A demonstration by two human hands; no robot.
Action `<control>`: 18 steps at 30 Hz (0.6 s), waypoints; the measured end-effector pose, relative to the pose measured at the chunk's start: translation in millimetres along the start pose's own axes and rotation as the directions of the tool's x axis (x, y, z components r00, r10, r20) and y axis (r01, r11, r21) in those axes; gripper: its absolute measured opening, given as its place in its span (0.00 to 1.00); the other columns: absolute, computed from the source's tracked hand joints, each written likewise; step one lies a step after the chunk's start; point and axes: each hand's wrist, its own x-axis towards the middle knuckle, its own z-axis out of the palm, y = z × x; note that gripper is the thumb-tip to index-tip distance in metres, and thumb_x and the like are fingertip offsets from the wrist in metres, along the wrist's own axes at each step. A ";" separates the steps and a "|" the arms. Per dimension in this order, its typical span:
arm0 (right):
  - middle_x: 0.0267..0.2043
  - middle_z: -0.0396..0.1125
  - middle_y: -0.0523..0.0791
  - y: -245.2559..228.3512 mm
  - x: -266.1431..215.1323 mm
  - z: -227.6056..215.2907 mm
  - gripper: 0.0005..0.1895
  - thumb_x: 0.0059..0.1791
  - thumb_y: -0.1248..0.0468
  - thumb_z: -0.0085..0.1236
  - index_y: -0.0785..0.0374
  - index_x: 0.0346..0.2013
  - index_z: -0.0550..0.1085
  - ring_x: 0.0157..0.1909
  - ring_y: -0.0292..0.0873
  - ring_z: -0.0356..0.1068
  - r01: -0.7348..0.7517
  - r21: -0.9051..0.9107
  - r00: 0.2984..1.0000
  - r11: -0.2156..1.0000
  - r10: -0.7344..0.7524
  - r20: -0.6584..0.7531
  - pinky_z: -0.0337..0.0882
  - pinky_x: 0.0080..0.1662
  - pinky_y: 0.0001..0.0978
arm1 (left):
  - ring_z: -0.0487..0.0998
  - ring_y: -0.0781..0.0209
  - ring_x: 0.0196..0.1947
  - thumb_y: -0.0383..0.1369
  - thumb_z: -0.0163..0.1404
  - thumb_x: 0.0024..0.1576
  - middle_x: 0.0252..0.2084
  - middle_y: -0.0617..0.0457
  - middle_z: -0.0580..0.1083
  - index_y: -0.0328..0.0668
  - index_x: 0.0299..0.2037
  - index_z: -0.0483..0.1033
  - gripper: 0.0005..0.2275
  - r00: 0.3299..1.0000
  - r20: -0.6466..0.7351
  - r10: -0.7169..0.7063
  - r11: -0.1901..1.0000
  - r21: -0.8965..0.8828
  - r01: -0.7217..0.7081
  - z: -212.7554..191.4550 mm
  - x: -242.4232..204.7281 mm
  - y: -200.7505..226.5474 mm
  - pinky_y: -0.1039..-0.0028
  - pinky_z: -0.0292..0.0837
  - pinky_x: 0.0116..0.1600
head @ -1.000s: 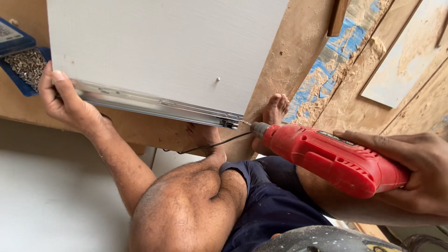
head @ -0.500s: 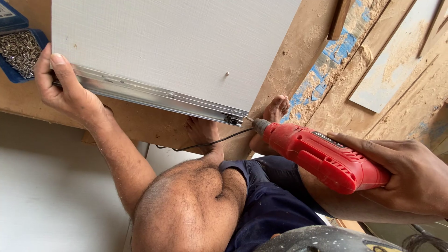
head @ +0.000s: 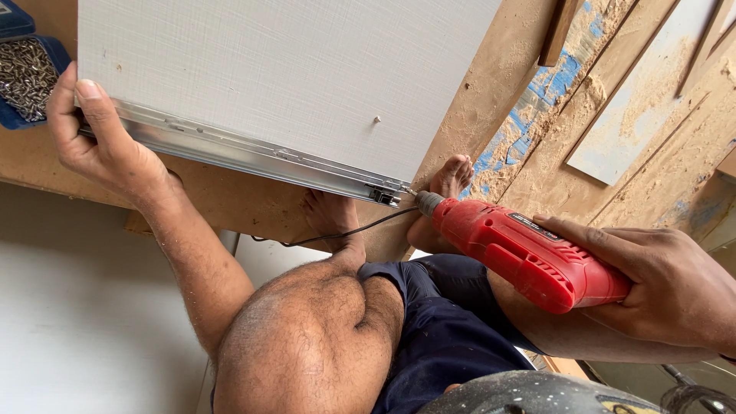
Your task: Installing metal slides onto a white wooden drawer front using a power drill and screws.
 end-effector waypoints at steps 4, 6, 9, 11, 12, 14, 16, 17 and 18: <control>0.42 0.78 0.46 1.5 0.0 1.4 0.55 0.30 0.52 0.76 0.43 0.72 0.66 0.41 0.47 0.81 0.036 -0.007 0.999 0.999 -0.036 -0.030 0.79 0.45 0.39 | 0.69 0.72 0.35 0.39 0.54 0.72 0.38 0.59 0.69 0.37 0.56 0.82 0.13 1.000 -0.006 -0.025 1.000 -0.012 0.025 0.2 -0.3 1.6 0.77 0.69 0.40; 0.41 0.79 0.46 -0.7 0.1 0.2 0.55 0.30 0.52 0.76 0.44 0.71 0.66 0.41 0.47 0.81 0.050 -0.003 0.998 0.999 -0.050 -0.036 0.79 0.45 0.39 | 0.70 0.72 0.37 0.39 0.54 0.71 0.38 0.59 0.69 0.37 0.55 0.81 0.13 1.000 0.000 -0.013 1.000 0.002 0.013 1.6 0.6 5.2 0.77 0.71 0.42; 0.40 0.79 0.45 -5.0 -0.1 -1.6 0.55 0.30 0.52 0.77 0.42 0.71 0.67 0.40 0.46 0.81 0.020 -0.006 1.000 1.000 -0.020 -0.020 0.79 0.45 0.39 | 0.71 0.72 0.37 0.40 0.54 0.70 0.38 0.59 0.71 0.38 0.55 0.81 0.13 1.000 -0.001 -0.015 1.000 0.008 0.016 -0.3 0.3 1.0 0.77 0.72 0.42; 0.40 0.79 0.44 -4.6 -0.3 -1.1 0.55 0.30 0.52 0.77 0.40 0.72 0.67 0.40 0.45 0.81 -0.024 -0.014 1.000 1.000 0.024 0.002 0.80 0.45 0.38 | 0.71 0.73 0.36 0.40 0.55 0.70 0.38 0.59 0.71 0.38 0.55 0.82 0.14 0.999 -0.010 -0.031 1.000 0.000 0.031 -1.6 -0.4 -0.7 0.77 0.70 0.40; 0.41 0.79 0.45 -2.6 -0.5 0.1 0.54 0.30 0.52 0.76 0.42 0.71 0.67 0.41 0.46 0.81 0.021 -0.001 0.999 1.000 -0.021 -0.026 0.80 0.45 0.39 | 0.71 0.72 0.36 0.40 0.55 0.71 0.39 0.58 0.72 0.38 0.55 0.82 0.14 1.000 -0.008 -0.028 1.000 0.001 0.028 -1.4 -0.5 0.5 0.77 0.70 0.41; 0.42 0.79 0.46 -0.4 -0.8 1.0 0.53 0.30 0.52 0.76 0.44 0.70 0.68 0.41 0.47 0.81 0.065 0.011 0.996 0.998 -0.065 -0.054 0.79 0.45 0.39 | 0.72 0.72 0.37 0.40 0.55 0.71 0.40 0.58 0.72 0.38 0.56 0.82 0.14 1.000 -0.005 -0.026 1.000 0.002 0.026 0.3 -0.2 5.1 0.77 0.71 0.42; 0.42 0.79 0.46 0.1 -0.7 0.8 0.54 0.29 0.52 0.76 0.43 0.70 0.68 0.42 0.47 0.81 0.064 -0.011 0.997 0.998 -0.064 -0.047 0.80 0.45 0.40 | 0.74 0.70 0.43 0.41 0.53 0.71 0.43 0.57 0.74 0.38 0.55 0.81 0.14 1.000 0.008 -0.007 0.999 0.034 0.006 3.0 0.3 11.8 0.74 0.78 0.47; 0.42 0.79 0.46 -1.0 -0.9 0.6 0.54 0.29 0.52 0.76 0.43 0.70 0.68 0.42 0.47 0.81 0.064 -0.011 0.997 0.998 -0.064 -0.046 0.80 0.45 0.40 | 0.74 0.70 0.43 0.41 0.53 0.71 0.43 0.57 0.74 0.38 0.55 0.81 0.14 1.000 0.008 -0.007 0.999 0.035 0.007 2.6 0.1 10.8 0.74 0.78 0.47; 0.42 0.79 0.46 -2.1 -1.3 0.5 0.54 0.29 0.51 0.77 0.43 0.70 0.68 0.41 0.47 0.81 0.042 -0.017 0.998 0.999 -0.043 -0.042 0.80 0.45 0.40 | 0.74 0.70 0.43 0.41 0.53 0.71 0.43 0.57 0.74 0.38 0.56 0.80 0.14 1.000 0.009 -0.011 0.999 0.031 0.011 2.0 -0.2 9.9 0.74 0.78 0.48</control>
